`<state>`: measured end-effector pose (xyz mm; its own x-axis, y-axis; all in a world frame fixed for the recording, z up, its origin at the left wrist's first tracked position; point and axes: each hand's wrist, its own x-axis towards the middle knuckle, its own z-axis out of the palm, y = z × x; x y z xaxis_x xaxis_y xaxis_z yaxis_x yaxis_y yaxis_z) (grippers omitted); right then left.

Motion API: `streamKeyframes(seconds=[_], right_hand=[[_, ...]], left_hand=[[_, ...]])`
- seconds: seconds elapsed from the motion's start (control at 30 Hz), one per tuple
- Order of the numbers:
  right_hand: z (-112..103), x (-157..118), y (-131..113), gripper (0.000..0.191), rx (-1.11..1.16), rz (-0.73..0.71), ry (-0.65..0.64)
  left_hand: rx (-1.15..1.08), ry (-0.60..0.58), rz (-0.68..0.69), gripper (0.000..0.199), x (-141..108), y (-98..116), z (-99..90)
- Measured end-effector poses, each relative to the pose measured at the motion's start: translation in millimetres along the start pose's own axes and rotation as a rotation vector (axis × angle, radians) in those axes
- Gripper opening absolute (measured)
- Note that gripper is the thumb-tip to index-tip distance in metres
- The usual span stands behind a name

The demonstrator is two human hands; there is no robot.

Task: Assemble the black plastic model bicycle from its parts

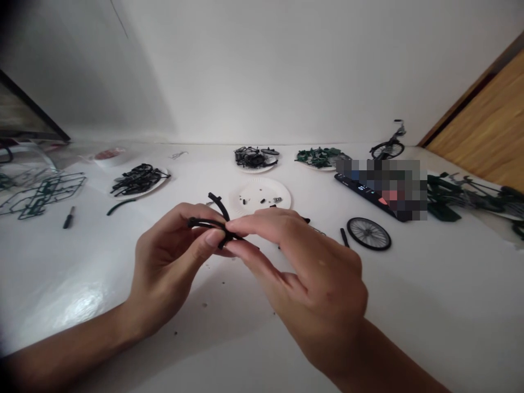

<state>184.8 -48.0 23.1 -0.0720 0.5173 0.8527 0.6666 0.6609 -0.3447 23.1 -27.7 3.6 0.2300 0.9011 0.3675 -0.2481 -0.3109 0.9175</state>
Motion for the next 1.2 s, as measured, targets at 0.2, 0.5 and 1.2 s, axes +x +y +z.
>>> streamKeyframes(seconds=[0.2, 0.5, 1.2], right_hand=[[-2.2, -0.4, 1.4, 0.025, 0.029, 0.001, 0.004], [-0.4, 0.1, 4.2, 0.032, 0.130, -0.025, 0.017], [-4.3, 6.2, 9.0, 0.016, 0.089, -0.085, -0.034]], left_hand=[[0.014, -0.003, -0.015, 0.008, -0.8, 1.3, -0.2], [-0.060, -0.029, -0.115, 0.005, 0.0, 6.2, 1.7], [0.032, -0.044, -0.010, 0.011, -1.0, 6.4, -3.2]])
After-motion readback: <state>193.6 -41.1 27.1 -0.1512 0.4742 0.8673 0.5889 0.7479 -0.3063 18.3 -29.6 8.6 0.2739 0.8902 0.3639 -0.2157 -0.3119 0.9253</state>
